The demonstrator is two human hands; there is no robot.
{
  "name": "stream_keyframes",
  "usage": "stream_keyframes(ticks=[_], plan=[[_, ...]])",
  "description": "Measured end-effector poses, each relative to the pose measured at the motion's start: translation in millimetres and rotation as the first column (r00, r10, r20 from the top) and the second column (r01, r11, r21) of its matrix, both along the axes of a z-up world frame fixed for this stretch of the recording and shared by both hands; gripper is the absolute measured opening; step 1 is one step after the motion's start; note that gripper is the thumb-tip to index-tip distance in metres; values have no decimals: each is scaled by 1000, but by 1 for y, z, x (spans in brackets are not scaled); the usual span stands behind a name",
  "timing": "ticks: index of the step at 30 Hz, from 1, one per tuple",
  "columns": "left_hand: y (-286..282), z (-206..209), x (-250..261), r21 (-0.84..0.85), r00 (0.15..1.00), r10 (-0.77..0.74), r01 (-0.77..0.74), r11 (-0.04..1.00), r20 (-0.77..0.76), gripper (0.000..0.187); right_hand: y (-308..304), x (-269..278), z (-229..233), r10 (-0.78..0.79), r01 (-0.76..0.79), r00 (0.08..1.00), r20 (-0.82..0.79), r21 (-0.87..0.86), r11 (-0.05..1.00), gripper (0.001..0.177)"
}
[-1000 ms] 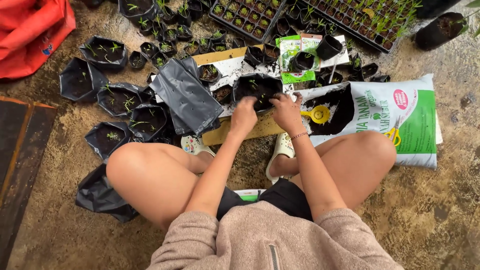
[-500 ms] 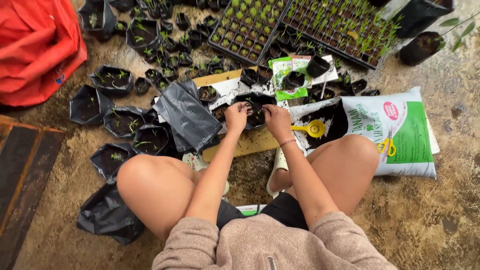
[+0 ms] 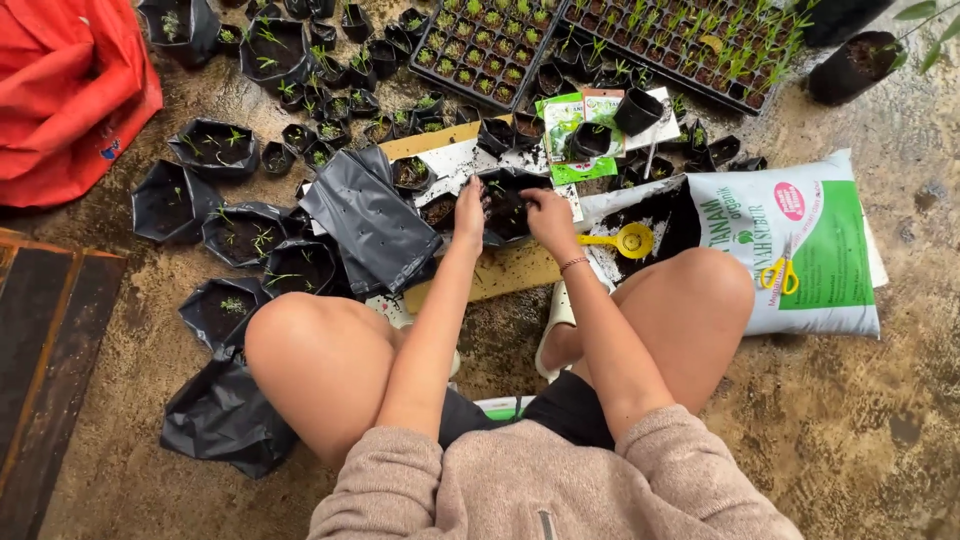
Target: Preparing planting bags by filling them with soil using a hand scoop and manually shaping the polybags.
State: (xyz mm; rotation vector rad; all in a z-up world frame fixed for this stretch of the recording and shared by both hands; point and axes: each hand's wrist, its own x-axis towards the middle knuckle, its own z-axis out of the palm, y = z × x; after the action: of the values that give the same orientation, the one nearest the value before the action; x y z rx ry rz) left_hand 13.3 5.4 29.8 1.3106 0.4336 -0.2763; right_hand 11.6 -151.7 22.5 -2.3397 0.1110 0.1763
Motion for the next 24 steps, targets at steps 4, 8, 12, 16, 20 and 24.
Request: stream_keyframes(ticks=[4,8,12,16,20,24], plan=[[-9,-8,5,114,997,-53,58,992,-50,78,-3,24,-41,107,-107,994,-1,-15,994,42],[-14,-4,12,154,986,-152,160,975,-61,87,-4,45,-56,216,-228,970,-108,-115,967,47],[-12,0,15,245,978,-199,209,947,-64,92,-6,52,-56,236,-251,967,-99,-177,952,42],[-14,-5,16,299,975,-211,221,928,-66,93,-14,57,-75,246,-264,962,-118,-175,949,40],[-14,-8,16,464,963,-269,246,851,-17,89,-10,54,-62,235,-272,953,-189,-201,941,41],[-14,-13,19,584,945,-324,286,759,-42,90,-9,58,-57,211,-257,951,-225,-196,946,43]])
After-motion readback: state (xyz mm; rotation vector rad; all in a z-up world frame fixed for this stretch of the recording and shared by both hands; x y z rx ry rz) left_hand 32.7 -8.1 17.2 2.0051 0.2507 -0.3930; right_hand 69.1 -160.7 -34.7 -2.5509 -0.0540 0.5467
